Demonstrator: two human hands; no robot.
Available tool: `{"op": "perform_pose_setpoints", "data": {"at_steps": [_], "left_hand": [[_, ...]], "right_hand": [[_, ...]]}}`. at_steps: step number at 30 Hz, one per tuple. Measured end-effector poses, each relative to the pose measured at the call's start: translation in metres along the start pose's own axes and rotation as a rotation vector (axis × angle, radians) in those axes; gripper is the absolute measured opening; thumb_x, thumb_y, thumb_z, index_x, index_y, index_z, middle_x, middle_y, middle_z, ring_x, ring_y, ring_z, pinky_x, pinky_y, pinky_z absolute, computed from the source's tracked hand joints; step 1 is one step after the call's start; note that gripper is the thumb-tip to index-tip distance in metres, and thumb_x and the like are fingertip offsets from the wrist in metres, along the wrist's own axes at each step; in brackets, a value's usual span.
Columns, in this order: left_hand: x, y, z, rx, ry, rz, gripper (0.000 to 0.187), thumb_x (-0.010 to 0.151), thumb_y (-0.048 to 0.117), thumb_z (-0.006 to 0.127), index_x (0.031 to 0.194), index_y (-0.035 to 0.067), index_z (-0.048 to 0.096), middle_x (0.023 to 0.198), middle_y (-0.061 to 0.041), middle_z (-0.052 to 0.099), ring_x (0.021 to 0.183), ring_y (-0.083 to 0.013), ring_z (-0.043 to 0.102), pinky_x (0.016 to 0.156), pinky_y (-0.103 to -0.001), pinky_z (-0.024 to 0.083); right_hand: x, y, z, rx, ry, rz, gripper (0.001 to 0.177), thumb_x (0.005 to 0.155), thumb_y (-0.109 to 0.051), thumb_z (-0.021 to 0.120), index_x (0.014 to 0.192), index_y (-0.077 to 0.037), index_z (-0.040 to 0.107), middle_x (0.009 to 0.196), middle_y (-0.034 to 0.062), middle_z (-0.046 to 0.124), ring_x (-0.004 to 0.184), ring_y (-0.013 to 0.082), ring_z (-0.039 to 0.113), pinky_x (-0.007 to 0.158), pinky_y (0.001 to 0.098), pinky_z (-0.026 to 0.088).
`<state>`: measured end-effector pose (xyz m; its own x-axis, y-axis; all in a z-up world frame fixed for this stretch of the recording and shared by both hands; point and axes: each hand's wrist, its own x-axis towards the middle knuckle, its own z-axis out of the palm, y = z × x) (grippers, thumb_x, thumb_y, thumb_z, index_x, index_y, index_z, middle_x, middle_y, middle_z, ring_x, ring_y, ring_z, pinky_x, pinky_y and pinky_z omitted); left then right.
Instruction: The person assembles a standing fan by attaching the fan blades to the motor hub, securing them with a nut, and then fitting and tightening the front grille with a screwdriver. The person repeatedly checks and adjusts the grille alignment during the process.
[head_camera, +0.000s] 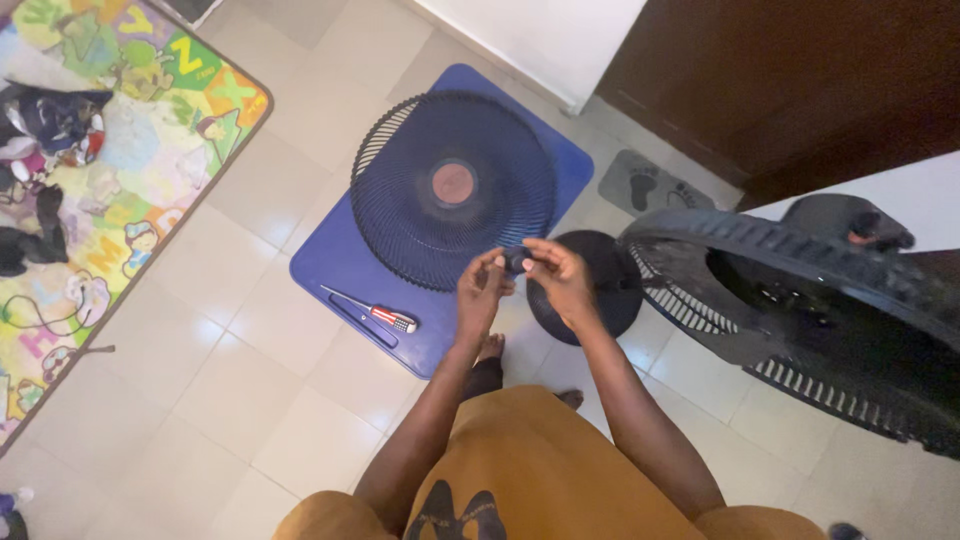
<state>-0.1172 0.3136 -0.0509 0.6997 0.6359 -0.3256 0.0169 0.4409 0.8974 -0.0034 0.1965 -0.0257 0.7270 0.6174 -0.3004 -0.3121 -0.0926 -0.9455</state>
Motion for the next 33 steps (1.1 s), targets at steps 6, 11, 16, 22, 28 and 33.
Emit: {"op": "perform_pose_setpoints", "data": {"at_steps": [6, 11, 16, 22, 28, 33], "left_hand": [[-0.062, 0.019, 0.057, -0.117, -0.198, -0.049, 0.027, 0.100, 0.018, 0.068, 0.117, -0.003, 0.071, 0.095, -0.008, 0.075, 0.079, -0.0138, 0.072, 0.075, -0.028, 0.062], [-0.102, 0.026, 0.107, -0.008, -0.340, 0.015, 0.021, 0.098, 0.011, 0.070, 0.113, -0.004, 0.074, 0.093, -0.010, 0.076, 0.077, -0.0146, 0.073, 0.074, -0.028, 0.061], [-0.134, 0.015, 0.159, 0.005, -0.494, -0.054, 0.016, 0.096, 0.007, 0.071, 0.108, -0.004, 0.074, 0.091, -0.011, 0.077, 0.077, -0.0158, 0.074, 0.074, -0.030, 0.063], [-0.155, -0.013, 0.210, 0.107, -0.669, -0.047, 0.017, 0.098, 0.008, 0.069, 0.110, -0.003, 0.074, 0.095, -0.010, 0.078, 0.083, -0.0153, 0.074, 0.079, -0.029, 0.062], [-0.152, -0.042, 0.236, 0.062, -0.638, -0.017, 0.017, 0.095, 0.005, 0.072, 0.110, -0.003, 0.073, 0.101, -0.010, 0.075, 0.087, -0.0158, 0.073, 0.081, -0.029, 0.062], [-0.138, -0.055, 0.254, -0.003, -0.531, -0.038, 0.016, 0.094, 0.005, 0.072, 0.108, -0.003, 0.070, 0.099, -0.007, 0.073, 0.089, -0.0135, 0.071, 0.083, -0.027, 0.060]], "right_hand": [[-0.096, -0.049, -0.035, 0.026, 0.145, -0.094, 0.044, 0.089, -0.007, 0.076, 0.131, 0.000, 0.066, 0.116, 0.0070, 0.071, 0.101, 0.0107, 0.066, 0.087, 0.0250, 0.053], [-0.164, -0.066, -0.073, 0.063, 0.259, -0.201, 0.041, 0.092, -0.003, 0.073, 0.132, 0.001, 0.065, 0.115, 0.0084, 0.072, 0.102, 0.0119, 0.067, 0.092, 0.0257, 0.053], [-0.222, -0.070, -0.115, 0.099, 0.434, -0.272, 0.036, 0.092, -0.002, 0.073, 0.127, 0.001, 0.066, 0.115, 0.0090, 0.072, 0.106, 0.0128, 0.069, 0.096, 0.0269, 0.055], [-0.259, -0.048, -0.155, 0.228, 0.647, -0.291, 0.034, 0.094, -0.005, 0.073, 0.127, 0.002, 0.066, 0.111, 0.0096, 0.071, 0.100, 0.0143, 0.068, 0.091, 0.0288, 0.058], [-0.245, -0.024, -0.179, 0.278, 0.798, -0.258, 0.031, 0.094, -0.006, 0.074, 0.123, 0.003, 0.067, 0.104, 0.0118, 0.073, 0.090, 0.0165, 0.073, 0.081, 0.0298, 0.064], [-0.211, -0.018, -0.195, 0.354, 0.843, -0.271, 0.035, 0.087, -0.004, 0.079, 0.117, 0.004, 0.065, 0.103, 0.0114, 0.073, 0.089, 0.0172, 0.074, 0.082, 0.0311, 0.065]]}}
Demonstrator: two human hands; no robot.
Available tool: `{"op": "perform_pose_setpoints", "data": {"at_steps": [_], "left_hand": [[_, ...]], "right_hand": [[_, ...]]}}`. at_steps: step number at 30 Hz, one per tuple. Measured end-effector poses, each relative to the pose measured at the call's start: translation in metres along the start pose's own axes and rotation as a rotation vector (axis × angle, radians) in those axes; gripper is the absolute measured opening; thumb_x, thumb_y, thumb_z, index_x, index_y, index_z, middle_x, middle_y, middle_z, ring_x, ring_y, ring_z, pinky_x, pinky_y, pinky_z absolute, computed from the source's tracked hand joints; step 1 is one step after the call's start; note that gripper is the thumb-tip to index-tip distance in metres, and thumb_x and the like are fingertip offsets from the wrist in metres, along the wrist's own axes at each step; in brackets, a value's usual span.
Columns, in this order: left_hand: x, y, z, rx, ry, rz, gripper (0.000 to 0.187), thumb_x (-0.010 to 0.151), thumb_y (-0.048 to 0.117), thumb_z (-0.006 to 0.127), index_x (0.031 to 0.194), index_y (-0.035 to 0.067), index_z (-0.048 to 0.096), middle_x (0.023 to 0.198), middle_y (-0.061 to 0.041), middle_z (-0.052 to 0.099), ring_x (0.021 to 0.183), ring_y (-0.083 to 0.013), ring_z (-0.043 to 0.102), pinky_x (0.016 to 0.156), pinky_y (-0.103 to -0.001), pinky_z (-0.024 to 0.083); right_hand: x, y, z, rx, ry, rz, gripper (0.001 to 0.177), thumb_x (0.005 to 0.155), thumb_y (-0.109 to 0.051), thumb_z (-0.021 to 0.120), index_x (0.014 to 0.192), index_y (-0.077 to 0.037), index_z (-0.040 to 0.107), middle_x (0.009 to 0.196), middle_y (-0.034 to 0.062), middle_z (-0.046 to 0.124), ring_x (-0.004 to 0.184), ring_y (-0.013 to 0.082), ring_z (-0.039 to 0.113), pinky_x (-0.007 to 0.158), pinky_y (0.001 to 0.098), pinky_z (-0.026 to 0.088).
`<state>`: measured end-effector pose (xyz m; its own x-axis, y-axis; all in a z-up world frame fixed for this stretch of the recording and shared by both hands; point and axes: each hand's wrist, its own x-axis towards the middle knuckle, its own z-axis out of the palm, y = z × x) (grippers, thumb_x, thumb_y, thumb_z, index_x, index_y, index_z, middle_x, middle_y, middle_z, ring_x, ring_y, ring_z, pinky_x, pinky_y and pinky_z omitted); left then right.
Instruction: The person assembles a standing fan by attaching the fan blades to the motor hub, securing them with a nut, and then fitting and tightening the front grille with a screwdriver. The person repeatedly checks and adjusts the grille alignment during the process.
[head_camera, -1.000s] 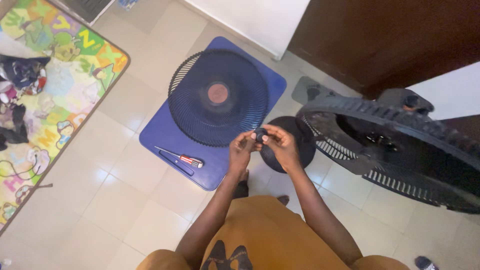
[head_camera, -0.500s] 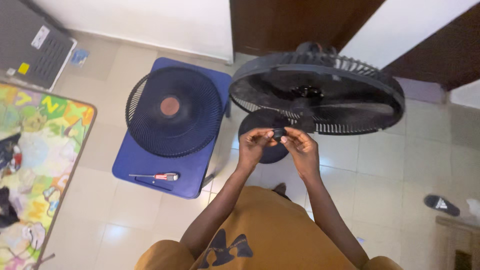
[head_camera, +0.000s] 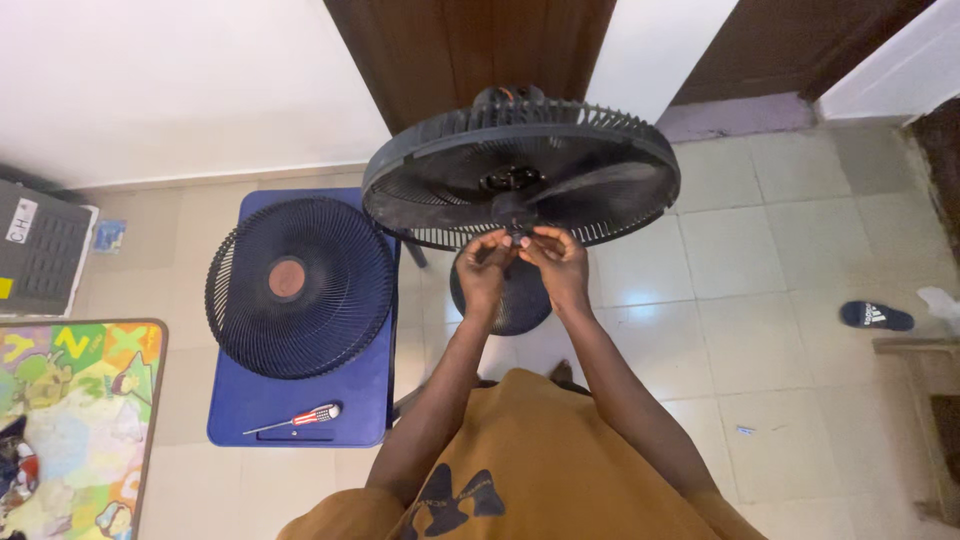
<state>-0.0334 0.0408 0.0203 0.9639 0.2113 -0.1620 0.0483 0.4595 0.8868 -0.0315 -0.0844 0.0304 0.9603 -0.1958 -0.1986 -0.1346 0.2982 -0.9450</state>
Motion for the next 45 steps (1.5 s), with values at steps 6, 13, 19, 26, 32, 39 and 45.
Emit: {"op": "perform_pose_setpoints", "data": {"at_steps": [6, 13, 19, 26, 32, 39, 45], "left_hand": [[0.011, 0.002, 0.004, 0.160, 0.117, 0.115, 0.017, 0.094, 0.006, 0.075, 0.107, -0.003, 0.071, 0.096, -0.006, 0.073, 0.088, -0.0105, 0.066, 0.080, -0.025, 0.057], [0.014, 0.000, 0.006, 0.209, 0.098, 0.145, 0.018, 0.094, 0.007, 0.075, 0.109, -0.002, 0.070, 0.098, -0.005, 0.073, 0.090, -0.0113, 0.067, 0.082, -0.026, 0.055], [0.011, 0.008, 0.011, 0.224, 0.090, 0.134, 0.019, 0.092, 0.006, 0.073, 0.110, 0.000, 0.071, 0.101, -0.006, 0.075, 0.093, -0.0119, 0.069, 0.084, -0.026, 0.056], [-0.019, 0.063, 0.024, 0.090, -0.109, 0.069, 0.018, 0.092, -0.003, 0.072, 0.110, -0.003, 0.069, 0.120, -0.016, 0.073, 0.106, -0.0182, 0.071, 0.095, -0.031, 0.057], [-0.068, 0.120, 0.029, -0.107, -0.348, 0.180, 0.028, 0.092, -0.009, 0.070, 0.119, -0.003, 0.068, 0.137, -0.019, 0.066, 0.124, -0.0225, 0.066, 0.110, -0.034, 0.053], [-0.080, 0.151, 0.055, -0.116, -0.396, 0.263, 0.027, 0.096, -0.009, 0.071, 0.123, -0.006, 0.068, 0.136, -0.026, 0.067, 0.128, -0.0272, 0.067, 0.111, -0.038, 0.055], [-0.077, 0.161, 0.060, -0.082, -0.423, 0.271, 0.030, 0.097, -0.008, 0.070, 0.126, -0.006, 0.067, 0.137, -0.026, 0.066, 0.131, -0.0278, 0.065, 0.116, -0.039, 0.051]], "right_hand": [[0.013, 0.004, 0.021, 0.014, 0.032, -0.081, 0.030, 0.086, -0.005, 0.080, 0.110, 0.003, 0.063, 0.100, 0.0133, 0.072, 0.089, 0.0174, 0.073, 0.083, 0.0314, 0.065], [0.005, 0.005, 0.024, -0.024, 0.099, -0.098, 0.022, 0.090, -0.005, 0.080, 0.104, 0.003, 0.064, 0.098, 0.0131, 0.073, 0.086, 0.0177, 0.073, 0.080, 0.0294, 0.063], [0.005, 0.004, 0.025, 0.049, 0.093, -0.092, 0.022, 0.090, -0.005, 0.079, 0.104, 0.002, 0.064, 0.099, 0.0106, 0.070, 0.088, 0.0158, 0.070, 0.083, 0.0290, 0.064], [-0.028, -0.056, 0.015, 0.174, -0.096, -0.228, 0.031, 0.089, 0.006, 0.074, 0.115, -0.001, 0.060, 0.117, 0.0134, 0.068, 0.107, 0.0173, 0.069, 0.095, 0.0299, 0.060], [-0.081, -0.128, 0.006, 0.125, -0.279, -0.461, 0.035, 0.091, 0.013, 0.071, 0.122, 0.000, 0.061, 0.135, 0.0170, 0.064, 0.126, 0.0238, 0.065, 0.107, 0.0374, 0.059], [-0.086, -0.165, 0.009, 0.092, -0.311, -0.670, 0.033, 0.093, 0.017, 0.072, 0.121, 0.001, 0.062, 0.139, 0.0196, 0.063, 0.127, 0.0253, 0.066, 0.108, 0.0391, 0.059], [-0.081, -0.167, 0.006, 0.087, -0.295, -0.597, 0.033, 0.092, 0.015, 0.072, 0.119, -0.001, 0.061, 0.135, 0.0218, 0.065, 0.124, 0.0265, 0.069, 0.104, 0.0396, 0.062]]}}
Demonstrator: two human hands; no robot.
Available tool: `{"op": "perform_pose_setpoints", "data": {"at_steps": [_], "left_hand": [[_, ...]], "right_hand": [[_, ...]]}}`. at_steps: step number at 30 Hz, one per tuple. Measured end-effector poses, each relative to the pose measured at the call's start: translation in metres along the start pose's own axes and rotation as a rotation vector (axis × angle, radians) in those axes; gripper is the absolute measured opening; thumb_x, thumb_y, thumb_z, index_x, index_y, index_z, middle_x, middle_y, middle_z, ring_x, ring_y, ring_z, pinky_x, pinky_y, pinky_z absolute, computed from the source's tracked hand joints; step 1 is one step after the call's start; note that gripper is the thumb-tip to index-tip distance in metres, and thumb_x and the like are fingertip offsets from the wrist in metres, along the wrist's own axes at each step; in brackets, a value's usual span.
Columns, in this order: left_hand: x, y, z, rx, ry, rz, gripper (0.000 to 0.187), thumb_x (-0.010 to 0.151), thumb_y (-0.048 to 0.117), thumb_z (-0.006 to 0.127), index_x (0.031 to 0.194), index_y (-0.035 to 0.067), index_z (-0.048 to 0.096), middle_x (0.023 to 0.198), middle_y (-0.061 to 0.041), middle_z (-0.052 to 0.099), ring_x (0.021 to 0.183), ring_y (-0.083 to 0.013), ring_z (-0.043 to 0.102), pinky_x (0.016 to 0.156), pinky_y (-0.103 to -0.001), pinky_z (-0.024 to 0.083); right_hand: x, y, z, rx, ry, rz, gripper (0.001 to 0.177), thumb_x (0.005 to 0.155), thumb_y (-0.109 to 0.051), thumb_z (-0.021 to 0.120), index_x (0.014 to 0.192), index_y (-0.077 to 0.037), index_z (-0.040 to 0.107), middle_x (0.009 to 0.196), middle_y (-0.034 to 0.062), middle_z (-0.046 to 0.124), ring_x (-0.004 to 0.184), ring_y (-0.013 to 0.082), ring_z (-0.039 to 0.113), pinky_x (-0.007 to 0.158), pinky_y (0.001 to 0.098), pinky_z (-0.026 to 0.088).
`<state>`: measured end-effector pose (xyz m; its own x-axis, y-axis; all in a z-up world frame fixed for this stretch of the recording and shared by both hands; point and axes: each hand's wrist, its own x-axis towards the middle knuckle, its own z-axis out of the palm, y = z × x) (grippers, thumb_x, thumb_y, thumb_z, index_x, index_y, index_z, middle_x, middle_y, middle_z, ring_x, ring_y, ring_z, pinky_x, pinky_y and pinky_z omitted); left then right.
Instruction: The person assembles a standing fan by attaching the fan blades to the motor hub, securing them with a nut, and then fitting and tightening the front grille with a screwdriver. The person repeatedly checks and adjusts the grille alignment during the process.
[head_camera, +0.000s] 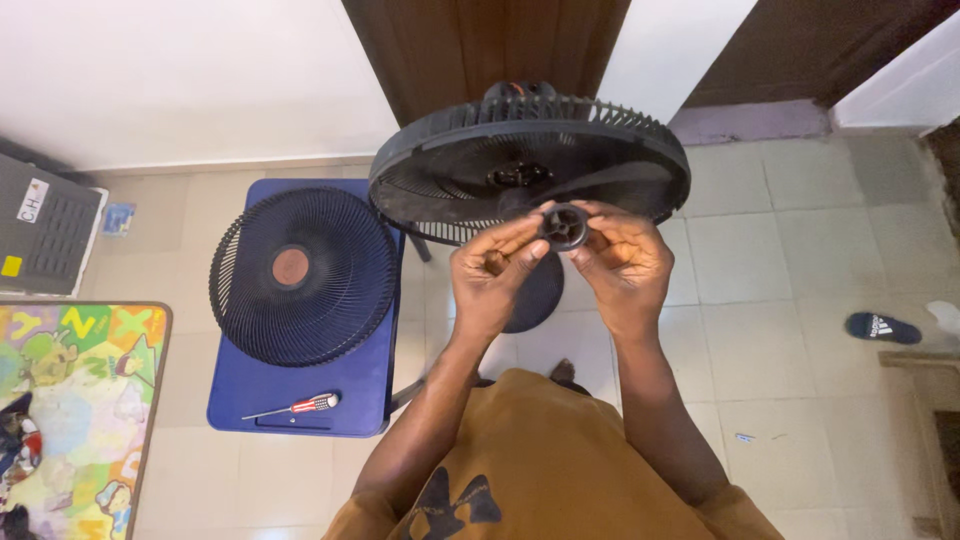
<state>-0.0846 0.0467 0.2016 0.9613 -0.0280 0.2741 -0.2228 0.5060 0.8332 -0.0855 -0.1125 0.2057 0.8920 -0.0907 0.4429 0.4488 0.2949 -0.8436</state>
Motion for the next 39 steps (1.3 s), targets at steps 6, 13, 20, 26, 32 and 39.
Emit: {"op": "perform_pose_setpoints", "data": {"at_steps": [6, 13, 20, 26, 32, 39], "left_hand": [[-0.001, 0.005, -0.003, 0.026, -0.103, -0.025, 0.034, 0.101, -0.005, 0.065, 0.134, -0.004, 0.064, 0.146, -0.021, 0.061, 0.135, -0.0254, 0.063, 0.117, -0.038, 0.052], [-0.002, -0.001, -0.011, 0.245, -0.012, 0.025, 0.025, 0.100, -0.005, 0.069, 0.124, -0.006, 0.071, 0.121, -0.015, 0.068, 0.107, -0.0183, 0.071, 0.095, -0.029, 0.061], [-0.001, -0.018, -0.017, 0.001, 0.117, -0.359, 0.017, 0.100, 0.005, 0.067, 0.111, -0.007, 0.072, 0.098, -0.014, 0.074, 0.081, -0.0174, 0.072, 0.075, -0.030, 0.062], [0.001, -0.028, -0.024, -0.330, 0.224, -0.682, 0.026, 0.097, 0.003, 0.066, 0.121, -0.007, 0.064, 0.096, -0.019, 0.072, 0.078, -0.0191, 0.074, 0.071, -0.028, 0.065], [-0.002, -0.036, -0.027, -0.500, 0.244, -0.712, 0.030, 0.097, 0.004, 0.065, 0.125, -0.006, 0.063, 0.098, -0.019, 0.073, 0.080, -0.0199, 0.075, 0.072, -0.026, 0.064], [-0.001, -0.038, -0.025, -0.425, 0.302, -0.590, 0.019, 0.097, 0.008, 0.068, 0.113, -0.004, 0.071, 0.097, -0.016, 0.075, 0.081, -0.0190, 0.074, 0.073, -0.026, 0.064]], "right_hand": [[-0.002, 0.002, -0.006, 0.023, -0.028, -0.004, 0.035, 0.092, 0.015, 0.072, 0.122, 0.000, 0.062, 0.135, 0.0201, 0.064, 0.126, 0.0256, 0.067, 0.107, 0.0392, 0.060], [-0.004, 0.005, -0.006, -0.036, -0.032, 0.190, 0.031, 0.096, -0.001, 0.072, 0.125, 0.002, 0.062, 0.112, 0.0148, 0.069, 0.104, 0.0189, 0.069, 0.090, 0.0309, 0.060], [-0.004, 0.019, -0.014, 0.102, 0.039, 0.526, 0.017, 0.105, -0.020, 0.063, 0.100, -0.004, 0.061, 0.078, 0.0088, 0.066, 0.062, 0.0154, 0.063, 0.053, 0.0248, 0.049], [-0.005, 0.029, -0.017, 0.219, 0.157, 0.790, 0.015, 0.101, -0.021, 0.060, 0.092, -0.009, 0.060, 0.067, 0.0069, 0.062, 0.049, 0.0162, 0.057, 0.040, 0.0247, 0.040], [-0.007, 0.032, -0.016, 0.270, 0.149, 0.791, 0.015, 0.102, -0.021, 0.060, 0.093, -0.008, 0.060, 0.069, 0.0074, 0.062, 0.050, 0.0170, 0.059, 0.041, 0.0250, 0.041], [-0.003, 0.029, -0.013, 0.018, 0.007, 0.533, 0.021, 0.105, -0.026, 0.063, 0.097, -0.006, 0.062, 0.078, 0.0055, 0.065, 0.061, 0.0116, 0.062, 0.051, 0.0244, 0.050]]}}
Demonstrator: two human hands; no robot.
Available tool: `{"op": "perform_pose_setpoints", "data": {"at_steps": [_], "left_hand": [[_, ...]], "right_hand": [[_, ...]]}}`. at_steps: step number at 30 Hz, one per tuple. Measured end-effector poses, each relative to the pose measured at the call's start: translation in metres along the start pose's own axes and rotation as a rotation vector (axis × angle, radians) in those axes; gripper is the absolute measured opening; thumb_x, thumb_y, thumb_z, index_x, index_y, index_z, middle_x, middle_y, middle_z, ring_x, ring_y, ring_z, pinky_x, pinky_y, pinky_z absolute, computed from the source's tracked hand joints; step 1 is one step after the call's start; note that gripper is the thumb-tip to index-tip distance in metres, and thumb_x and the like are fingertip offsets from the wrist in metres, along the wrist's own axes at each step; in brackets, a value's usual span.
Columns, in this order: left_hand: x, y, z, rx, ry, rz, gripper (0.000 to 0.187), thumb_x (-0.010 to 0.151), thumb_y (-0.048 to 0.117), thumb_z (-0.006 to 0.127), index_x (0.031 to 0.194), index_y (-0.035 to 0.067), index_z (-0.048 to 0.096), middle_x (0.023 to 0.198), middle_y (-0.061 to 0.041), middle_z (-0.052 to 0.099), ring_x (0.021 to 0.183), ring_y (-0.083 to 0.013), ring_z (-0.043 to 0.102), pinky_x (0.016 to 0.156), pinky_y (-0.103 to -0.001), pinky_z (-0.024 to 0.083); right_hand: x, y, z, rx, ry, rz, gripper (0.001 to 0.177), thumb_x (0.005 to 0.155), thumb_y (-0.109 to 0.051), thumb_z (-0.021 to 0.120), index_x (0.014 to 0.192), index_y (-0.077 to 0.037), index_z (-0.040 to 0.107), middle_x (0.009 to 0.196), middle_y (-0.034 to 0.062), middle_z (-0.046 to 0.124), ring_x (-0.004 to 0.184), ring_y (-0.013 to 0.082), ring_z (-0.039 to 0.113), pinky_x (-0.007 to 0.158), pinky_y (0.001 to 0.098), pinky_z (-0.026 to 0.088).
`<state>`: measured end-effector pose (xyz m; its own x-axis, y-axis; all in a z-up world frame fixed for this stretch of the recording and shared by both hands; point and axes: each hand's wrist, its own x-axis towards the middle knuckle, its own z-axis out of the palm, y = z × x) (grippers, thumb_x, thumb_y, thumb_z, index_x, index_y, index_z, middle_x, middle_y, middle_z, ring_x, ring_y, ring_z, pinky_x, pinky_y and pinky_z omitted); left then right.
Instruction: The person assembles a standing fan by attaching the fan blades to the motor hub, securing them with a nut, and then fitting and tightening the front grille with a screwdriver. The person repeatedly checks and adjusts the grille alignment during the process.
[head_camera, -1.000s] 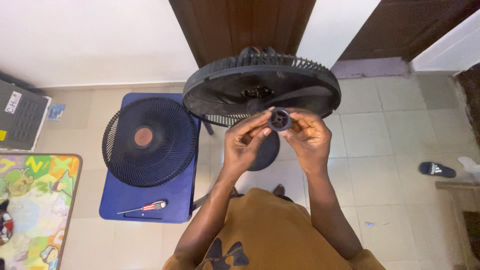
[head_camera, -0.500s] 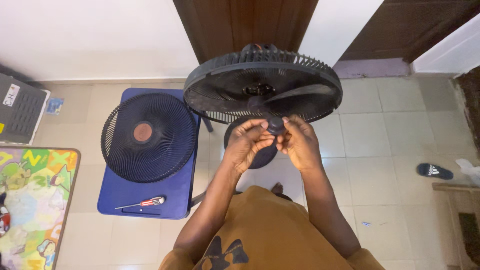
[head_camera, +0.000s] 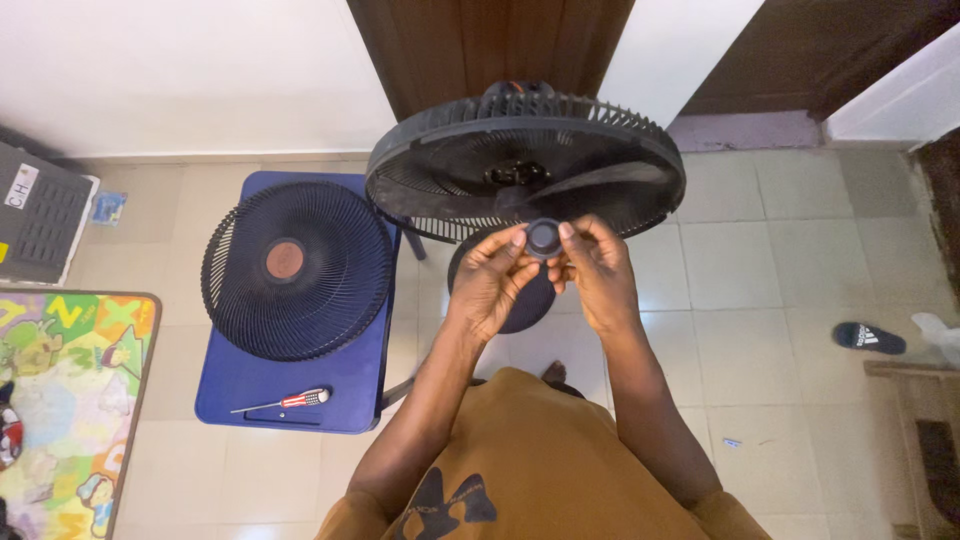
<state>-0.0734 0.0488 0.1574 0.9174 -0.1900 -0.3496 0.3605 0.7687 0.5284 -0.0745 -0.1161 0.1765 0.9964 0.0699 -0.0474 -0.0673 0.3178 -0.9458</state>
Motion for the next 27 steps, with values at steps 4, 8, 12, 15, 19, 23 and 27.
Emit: {"op": "perform_pose_setpoints", "data": {"at_steps": [4, 8, 12, 15, 19, 23, 27], "left_hand": [[0.006, 0.006, -0.003, 0.040, -0.012, 0.069, 0.015, 0.098, 0.006, 0.068, 0.108, -0.004, 0.072, 0.097, -0.015, 0.074, 0.083, -0.0186, 0.074, 0.074, -0.028, 0.064], [0.005, 0.006, -0.003, 0.090, -0.053, 0.166, 0.012, 0.098, 0.005, 0.070, 0.107, -0.002, 0.072, 0.097, -0.011, 0.074, 0.083, -0.0175, 0.071, 0.074, -0.029, 0.061], [-0.002, 0.004, 0.001, 0.409, -0.088, 0.442, 0.011, 0.097, 0.004, 0.073, 0.107, 0.001, 0.074, 0.097, -0.008, 0.073, 0.086, -0.0142, 0.068, 0.077, -0.029, 0.061], [-0.006, 0.009, 0.002, 0.536, -0.129, 0.518, 0.016, 0.094, 0.003, 0.074, 0.110, 0.001, 0.074, 0.099, -0.009, 0.075, 0.087, -0.0153, 0.071, 0.080, -0.028, 0.060], [-0.009, 0.009, -0.003, 0.646, -0.146, 0.616, 0.016, 0.096, 0.003, 0.073, 0.111, -0.002, 0.074, 0.107, -0.006, 0.070, 0.097, -0.0137, 0.069, 0.089, -0.029, 0.060], [-0.005, 0.001, -0.018, 0.777, -0.103, 0.627, 0.016, 0.096, 0.005, 0.073, 0.112, 0.000, 0.075, 0.111, -0.005, 0.069, 0.100, -0.0131, 0.069, 0.090, -0.028, 0.059], [-0.003, -0.002, -0.028, 0.886, 0.088, 0.568, 0.026, 0.095, 0.009, 0.074, 0.121, 0.005, 0.074, 0.105, -0.005, 0.072, 0.090, -0.0110, 0.068, 0.081, -0.025, 0.057]], "right_hand": [[0.006, -0.003, 0.002, -0.124, 0.010, -0.038, 0.020, 0.105, -0.024, 0.065, 0.101, -0.005, 0.065, 0.077, 0.0060, 0.064, 0.061, 0.0103, 0.060, 0.052, 0.0244, 0.051], [0.010, -0.007, 0.002, -0.145, -0.001, -0.037, 0.020, 0.105, -0.022, 0.066, 0.105, -0.002, 0.068, 0.078, 0.0114, 0.069, 0.061, 0.0137, 0.065, 0.055, 0.0256, 0.054], [0.008, -0.014, 0.003, -0.123, -0.061, -0.083, 0.025, 0.103, -0.021, 0.065, 0.115, 0.001, 0.069, 0.096, 0.0123, 0.074, 0.075, 0.0157, 0.073, 0.065, 0.0279, 0.062], [0.003, -0.019, 0.004, -0.183, -0.053, -0.080, 0.034, 0.101, -0.021, 0.064, 0.126, 0.001, 0.067, 0.103, 0.0130, 0.074, 0.088, 0.0170, 0.077, 0.076, 0.0299, 0.065], [0.001, -0.010, 0.008, -0.088, -0.082, -0.117, 0.043, 0.099, -0.015, 0.070, 0.137, 0.002, 0.061, 0.109, 0.0133, 0.069, 0.097, 0.0176, 0.072, 0.088, 0.0322, 0.064], [0.004, 0.025, 0.004, -0.050, 0.021, -0.015, 0.048, 0.091, -0.009, 0.075, 0.134, 0.003, 0.057, 0.106, 0.0156, 0.069, 0.092, 0.0192, 0.073, 0.084, 0.0319, 0.064], [0.015, 0.070, -0.002, -0.048, 0.148, 0.101, 0.043, 0.087, -0.007, 0.079, 0.120, 0.008, 0.055, 0.101, 0.0197, 0.071, 0.085, 0.0220, 0.075, 0.079, 0.0336, 0.066]]}}
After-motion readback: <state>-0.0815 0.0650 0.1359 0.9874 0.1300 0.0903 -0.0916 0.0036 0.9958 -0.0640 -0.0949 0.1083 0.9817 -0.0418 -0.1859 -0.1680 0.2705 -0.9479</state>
